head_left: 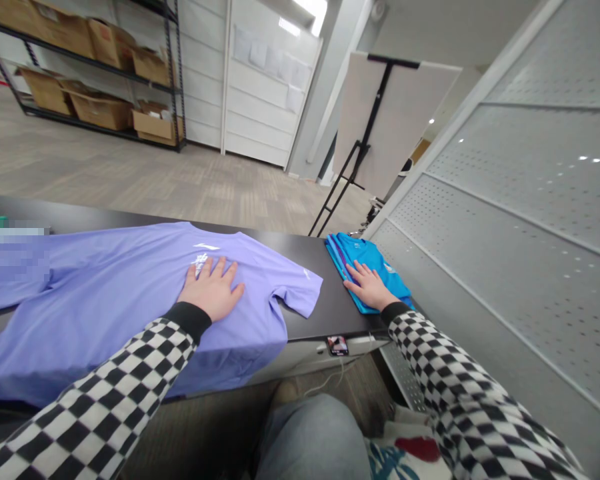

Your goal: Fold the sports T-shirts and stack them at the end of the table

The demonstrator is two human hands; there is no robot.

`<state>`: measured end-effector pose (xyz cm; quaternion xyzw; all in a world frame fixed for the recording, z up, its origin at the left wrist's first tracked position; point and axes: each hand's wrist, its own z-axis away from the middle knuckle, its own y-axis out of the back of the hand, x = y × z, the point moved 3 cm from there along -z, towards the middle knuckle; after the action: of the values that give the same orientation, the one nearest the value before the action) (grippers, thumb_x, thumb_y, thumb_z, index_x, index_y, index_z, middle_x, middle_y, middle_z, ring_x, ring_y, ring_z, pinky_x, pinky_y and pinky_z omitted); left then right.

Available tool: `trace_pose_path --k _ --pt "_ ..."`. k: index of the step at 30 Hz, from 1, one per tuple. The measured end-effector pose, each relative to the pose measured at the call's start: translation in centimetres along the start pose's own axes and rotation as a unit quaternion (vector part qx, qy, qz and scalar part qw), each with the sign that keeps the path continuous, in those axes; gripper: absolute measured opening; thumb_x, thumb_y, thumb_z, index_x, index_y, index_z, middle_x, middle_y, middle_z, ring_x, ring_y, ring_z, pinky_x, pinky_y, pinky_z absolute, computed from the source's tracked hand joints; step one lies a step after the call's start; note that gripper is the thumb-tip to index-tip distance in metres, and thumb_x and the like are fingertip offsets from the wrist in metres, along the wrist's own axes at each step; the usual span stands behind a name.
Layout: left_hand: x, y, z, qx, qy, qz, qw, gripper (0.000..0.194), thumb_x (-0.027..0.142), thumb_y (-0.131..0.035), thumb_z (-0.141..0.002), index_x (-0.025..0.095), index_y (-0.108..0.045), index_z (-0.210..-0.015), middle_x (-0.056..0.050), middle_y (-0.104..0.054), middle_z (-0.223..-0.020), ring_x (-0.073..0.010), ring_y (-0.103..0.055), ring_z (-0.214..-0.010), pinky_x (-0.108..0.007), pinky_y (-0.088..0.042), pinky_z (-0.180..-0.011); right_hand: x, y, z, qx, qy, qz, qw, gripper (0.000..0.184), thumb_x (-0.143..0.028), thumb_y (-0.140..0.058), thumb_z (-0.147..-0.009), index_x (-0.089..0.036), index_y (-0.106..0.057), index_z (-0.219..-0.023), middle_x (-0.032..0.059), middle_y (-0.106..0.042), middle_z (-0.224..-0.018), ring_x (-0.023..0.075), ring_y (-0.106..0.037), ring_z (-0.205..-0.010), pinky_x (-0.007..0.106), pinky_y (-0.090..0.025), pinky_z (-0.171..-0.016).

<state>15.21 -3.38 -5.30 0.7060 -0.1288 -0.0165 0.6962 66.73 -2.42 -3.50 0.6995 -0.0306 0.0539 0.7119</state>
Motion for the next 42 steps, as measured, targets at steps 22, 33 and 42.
trace_pose_path --k 22,33,42 --pt "0.1 0.1 -0.2 -0.002 -0.001 0.047 0.999 0.083 0.065 -0.033 -0.11 0.024 -0.039 -0.182 -0.013 -0.027 -0.191 -0.0465 -0.019 -0.176 -0.074 -0.008 -0.139 0.1 0.2 -2.1 -0.012 -0.075 0.02 0.997 0.08 -0.065 -0.032 -0.113 -0.026 -0.037 -0.183 0.0161 -0.026 -0.191 0.0508 -0.03 -0.172 0.078 -0.028 -0.133" --pt "0.2 0.5 -0.1 0.008 0.0 0.067 0.998 0.085 0.068 -0.035 -0.109 0.024 -0.041 -0.18 -0.015 -0.027 -0.191 -0.0466 -0.019 -0.176 -0.073 -0.009 -0.14 -27.8 4.3 -4.9 0.045 0.034 -0.122 0.991 0.073 -0.06 -0.025 -0.116 -0.026 -0.04 -0.178 0.0149 -0.034 -0.188 0.0442 -0.029 -0.173 0.08 -0.019 -0.136" --pt "0.0 2.4 -0.7 0.034 0.014 0.168 0.985 0.076 0.057 -0.044 -0.108 0.022 -0.047 -0.175 -0.017 -0.041 -0.185 -0.0379 -0.033 -0.173 -0.067 -0.018 -0.142 -31.7 2.4 -8.2 -0.06 0.041 -0.117 0.991 0.094 -0.082 -0.027 -0.108 -0.03 -0.024 -0.186 0.0107 -0.013 -0.194 0.0429 -0.015 -0.178 0.076 -0.014 -0.138"
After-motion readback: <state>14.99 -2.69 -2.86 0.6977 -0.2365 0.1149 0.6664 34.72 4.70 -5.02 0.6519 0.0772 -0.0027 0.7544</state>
